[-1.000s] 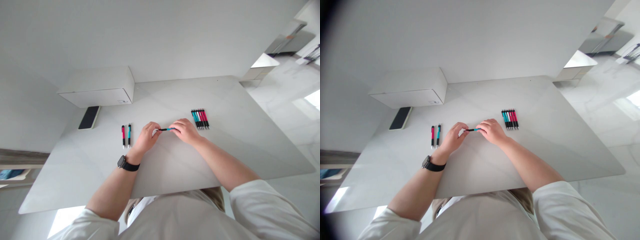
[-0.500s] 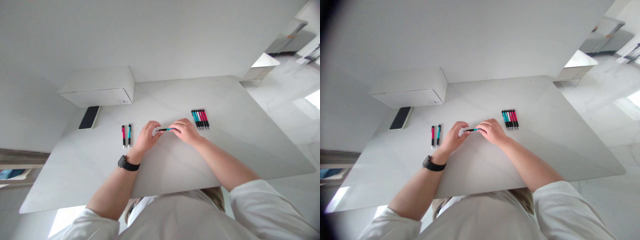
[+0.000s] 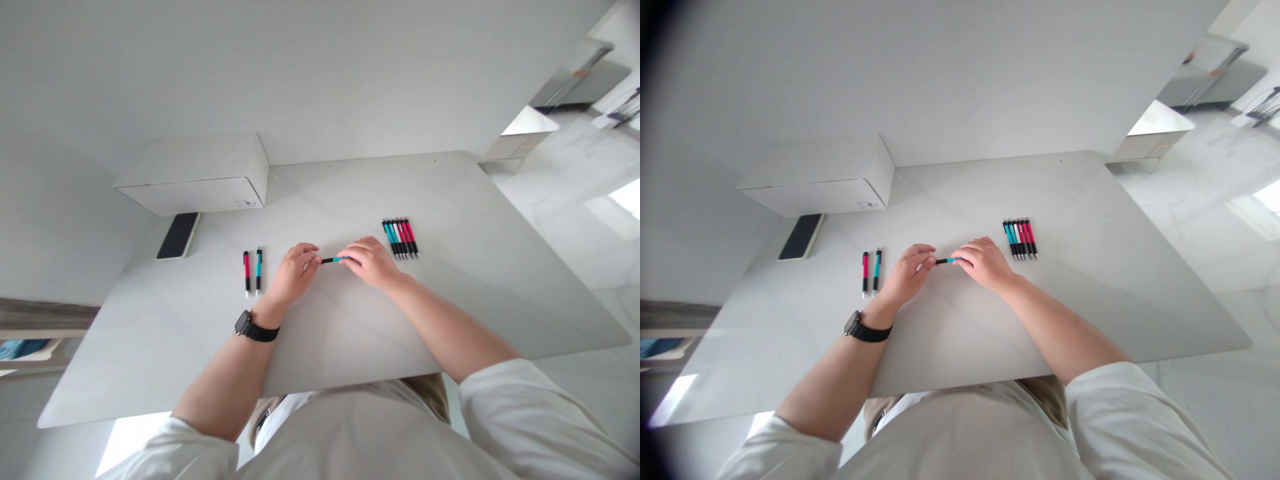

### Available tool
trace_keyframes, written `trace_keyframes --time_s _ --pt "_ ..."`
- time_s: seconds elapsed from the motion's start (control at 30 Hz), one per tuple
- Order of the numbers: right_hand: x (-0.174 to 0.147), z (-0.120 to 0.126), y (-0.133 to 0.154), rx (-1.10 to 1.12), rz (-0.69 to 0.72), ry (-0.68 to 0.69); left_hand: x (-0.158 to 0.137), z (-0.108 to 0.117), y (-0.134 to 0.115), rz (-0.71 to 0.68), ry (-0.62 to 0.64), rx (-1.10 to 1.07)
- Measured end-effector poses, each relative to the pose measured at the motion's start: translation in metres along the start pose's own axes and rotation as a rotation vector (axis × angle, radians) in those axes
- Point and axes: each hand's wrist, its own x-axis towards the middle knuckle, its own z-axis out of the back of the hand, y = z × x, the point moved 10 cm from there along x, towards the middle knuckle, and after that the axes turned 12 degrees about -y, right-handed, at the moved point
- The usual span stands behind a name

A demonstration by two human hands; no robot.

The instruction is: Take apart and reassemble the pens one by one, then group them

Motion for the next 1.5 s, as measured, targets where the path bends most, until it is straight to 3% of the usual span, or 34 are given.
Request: trace_keyframes --time_s 0.23,0.43,0.53,0.73,0.93,1.17,1.5 --pt "0.0 0.0 0.0 0.014 -0.014 0.004 0.001 0.004 -0.002 -0.004 -0.037 -0.018" --pt "0.0 0.0 0.001 0.008 0.005 0.004 -0.001 -0.002 0.002 0.019 0.014 -0.011" --pt "0.0 -0.002 0.002 -0.002 0.013 0.017 0.001 0.004 0.001 0.039 -0.029 -0.014" --pt "0.003 0.011 0.006 -0.019 0.025 -0.079 0.0 0.004 0.002 0.037 -0.03 -0.038" --pt "0.002 0.009 0.006 0.008 0.034 -0.052 -0.003 -0.006 0.002 0.025 0.068 -0.034" --pt "0.002 0.003 0.0 0.02 -0.037 -0.007 0.0 0.001 0.002 -0.004 -0.02 -0.008" --pt "0.0 -0.002 -0.002 0.021 -0.044 0.03 -0.001 -0.003 0.002 -0.014 0.028 0.017"
